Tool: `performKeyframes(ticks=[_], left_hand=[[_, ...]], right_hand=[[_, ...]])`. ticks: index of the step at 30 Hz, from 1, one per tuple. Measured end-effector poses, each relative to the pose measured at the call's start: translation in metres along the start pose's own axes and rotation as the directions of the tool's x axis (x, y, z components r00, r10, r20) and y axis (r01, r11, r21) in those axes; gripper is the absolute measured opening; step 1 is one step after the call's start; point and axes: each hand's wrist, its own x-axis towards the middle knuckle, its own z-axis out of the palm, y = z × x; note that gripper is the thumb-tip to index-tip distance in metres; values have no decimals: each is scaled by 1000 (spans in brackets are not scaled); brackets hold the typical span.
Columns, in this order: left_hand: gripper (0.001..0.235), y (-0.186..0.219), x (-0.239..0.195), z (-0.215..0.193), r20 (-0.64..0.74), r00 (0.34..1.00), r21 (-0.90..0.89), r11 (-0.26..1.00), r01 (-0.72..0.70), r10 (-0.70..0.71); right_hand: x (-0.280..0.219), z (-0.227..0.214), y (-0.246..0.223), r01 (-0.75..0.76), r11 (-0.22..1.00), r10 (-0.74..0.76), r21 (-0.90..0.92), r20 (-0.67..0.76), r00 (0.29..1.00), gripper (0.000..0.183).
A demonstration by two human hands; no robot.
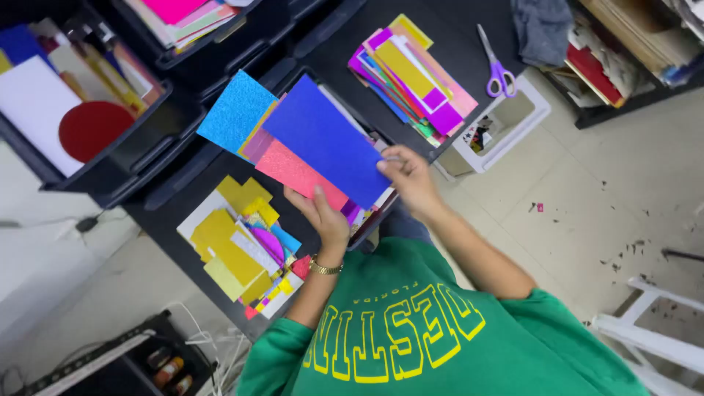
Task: The person sorts and organizes colorful craft paper pieces from one bin into two other bins on a table. They pick up individual pieces, briefly inspect them, and place them into the appropriate bin based on color or type.
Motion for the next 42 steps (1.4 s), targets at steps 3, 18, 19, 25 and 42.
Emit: performKeyframes(ticks=[3, 18, 19, 25, 42], left_hand=[[62, 60, -8, 37, 88, 996, 88, 996, -13, 5], [89, -15, -54, 81, 360, 902, 72, 957, -282, 239], [89, 2, -51, 94, 366, 901, 72, 957, -279, 235], [78, 36, -44, 131, 435, 879, 79, 964, -255, 197], [47, 95, 0, 255, 311, 915, -469, 796, 382, -256]], right_hand=[[-7, -4, 53, 99, 994, -104, -35, -182, 978, 16], [-17, -7, -7, 31, 726, 145, 687, -196, 970, 46], [-12, -14, 0, 33, 725, 147, 688, -202, 968, 46], [16, -44, 18, 18, 749, 152, 663, -198, 968, 61], [108, -133, 37, 325, 680, -182, 657, -278, 943, 49]])
